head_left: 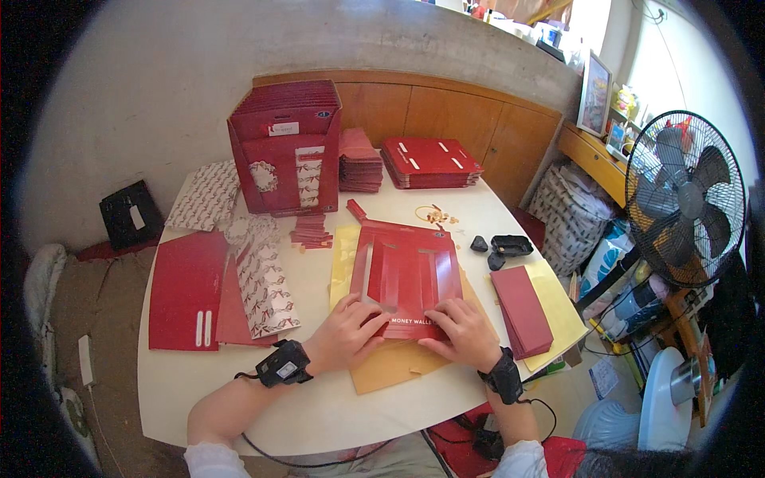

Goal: The recorder is assembling red paper money wallets by folding them and applying stickers from a sheet.

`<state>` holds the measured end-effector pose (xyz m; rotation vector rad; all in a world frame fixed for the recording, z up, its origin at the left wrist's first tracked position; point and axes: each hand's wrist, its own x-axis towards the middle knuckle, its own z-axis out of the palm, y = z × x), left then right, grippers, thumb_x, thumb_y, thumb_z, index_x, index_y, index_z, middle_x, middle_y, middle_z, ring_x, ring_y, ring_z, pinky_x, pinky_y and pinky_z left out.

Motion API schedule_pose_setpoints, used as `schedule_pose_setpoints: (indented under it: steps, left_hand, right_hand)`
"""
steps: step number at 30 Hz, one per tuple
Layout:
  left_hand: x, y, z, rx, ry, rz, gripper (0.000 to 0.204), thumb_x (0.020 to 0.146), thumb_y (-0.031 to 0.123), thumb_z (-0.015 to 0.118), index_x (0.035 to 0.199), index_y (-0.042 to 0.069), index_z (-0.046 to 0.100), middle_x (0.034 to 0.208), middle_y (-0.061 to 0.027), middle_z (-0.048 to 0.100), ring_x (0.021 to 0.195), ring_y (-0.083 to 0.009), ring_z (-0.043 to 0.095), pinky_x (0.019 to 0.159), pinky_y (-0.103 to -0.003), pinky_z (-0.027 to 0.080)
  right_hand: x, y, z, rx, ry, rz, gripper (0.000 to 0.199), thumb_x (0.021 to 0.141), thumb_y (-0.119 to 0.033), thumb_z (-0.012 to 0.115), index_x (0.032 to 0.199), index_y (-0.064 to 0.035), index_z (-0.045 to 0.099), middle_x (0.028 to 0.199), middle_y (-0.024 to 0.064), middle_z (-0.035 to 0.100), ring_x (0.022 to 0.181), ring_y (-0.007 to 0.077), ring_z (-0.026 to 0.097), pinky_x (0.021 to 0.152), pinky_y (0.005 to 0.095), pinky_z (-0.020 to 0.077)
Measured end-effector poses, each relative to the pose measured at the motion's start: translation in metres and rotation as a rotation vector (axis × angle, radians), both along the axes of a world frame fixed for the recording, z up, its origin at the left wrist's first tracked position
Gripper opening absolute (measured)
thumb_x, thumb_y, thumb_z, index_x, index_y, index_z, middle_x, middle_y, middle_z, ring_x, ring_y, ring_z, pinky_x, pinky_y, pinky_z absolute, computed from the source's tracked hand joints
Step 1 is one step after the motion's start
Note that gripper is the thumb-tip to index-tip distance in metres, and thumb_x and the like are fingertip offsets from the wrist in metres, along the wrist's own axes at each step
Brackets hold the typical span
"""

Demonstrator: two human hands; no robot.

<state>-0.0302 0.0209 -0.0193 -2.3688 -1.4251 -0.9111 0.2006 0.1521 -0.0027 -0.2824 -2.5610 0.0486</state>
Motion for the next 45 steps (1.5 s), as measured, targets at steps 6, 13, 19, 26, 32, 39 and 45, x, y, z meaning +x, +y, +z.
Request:
schedule_pose_setpoints:
  steps: [6,13,19,26,32,39,45]
  left_hand:
    - [0.007,0.000,-0.007,-0.067,-0.086,-0.040,0.040,0.081,0.015,0.066,0.116,0.000,0.057,0.108,-0.0135,0.058,0.102,-0.0296,0.054,0.092,-0.041,0.042]
    - [0.012,-0.001,0.003,-0.210,-0.150,-0.004,0.045,0.078,0.012,0.068,0.118,-0.001,0.053,0.105,-0.0148,0.054,0.097,-0.0317,0.052,0.086,-0.041,0.043]
    - [0.014,-0.002,0.003,-0.203,-0.084,0.040,0.048,0.075,0.012,0.070,0.118,-0.003,0.052,0.104,-0.0151,0.053,0.096,-0.0317,0.052,0.084,-0.040,0.044]
    - [0.014,-0.004,0.003,-0.189,-0.090,0.021,0.052,0.076,0.017,0.071,0.120,-0.003,0.052,0.104,-0.0136,0.053,0.096,-0.0304,0.052,0.084,-0.039,0.045]
    - [0.013,-0.003,0.000,-0.154,-0.060,0.047,0.054,0.075,0.020,0.073,0.120,-0.002,0.054,0.106,-0.0129,0.054,0.096,-0.0290,0.053,0.085,-0.040,0.045]
    - [0.012,-0.002,-0.007,-0.112,0.023,0.070,0.061,0.075,0.025,0.073,0.124,-0.003,0.051,0.106,-0.0148,0.055,0.095,-0.0302,0.054,0.084,-0.041,0.045]
    - [0.012,-0.002,-0.005,-0.072,0.097,0.107,0.058,0.075,0.028,0.072,0.121,-0.003,0.055,0.105,-0.0110,0.055,0.097,-0.0266,0.053,0.085,-0.038,0.043]
  right_hand:
    - [-0.004,-0.005,0.004,-0.024,-0.037,0.052,0.044,0.073,-0.035,0.077,0.101,-0.0034,0.063,0.096,0.0099,0.058,0.091,0.0283,0.057,0.081,0.0388,0.0466]
    - [-0.005,-0.005,-0.002,-0.066,-0.059,0.049,0.048,0.070,-0.035,0.080,0.103,-0.0048,0.062,0.098,0.0092,0.058,0.094,0.0285,0.056,0.084,0.0401,0.0446]
    - [-0.005,-0.007,0.001,-0.074,-0.047,0.065,0.047,0.070,-0.032,0.080,0.104,-0.0045,0.062,0.098,0.0095,0.058,0.094,0.0283,0.056,0.085,0.0398,0.0441]
    - [-0.003,-0.008,0.003,-0.060,-0.070,0.074,0.045,0.075,-0.032,0.074,0.106,-0.0027,0.061,0.100,0.0113,0.057,0.095,0.0290,0.055,0.085,0.0399,0.0445]
    - [-0.003,-0.008,0.001,-0.080,-0.066,0.075,0.046,0.076,-0.032,0.074,0.108,-0.0018,0.061,0.100,0.0119,0.057,0.095,0.0301,0.054,0.085,0.0406,0.0452]
    - [-0.004,-0.009,-0.001,-0.006,-0.064,0.057,0.047,0.074,-0.032,0.076,0.107,-0.0022,0.062,0.099,0.0104,0.058,0.094,0.0289,0.056,0.083,0.0395,0.0458]
    - [-0.005,-0.010,0.000,0.009,-0.054,0.058,0.046,0.073,-0.028,0.077,0.108,-0.0029,0.062,0.098,0.0092,0.060,0.092,0.0282,0.057,0.082,0.0391,0.0458]
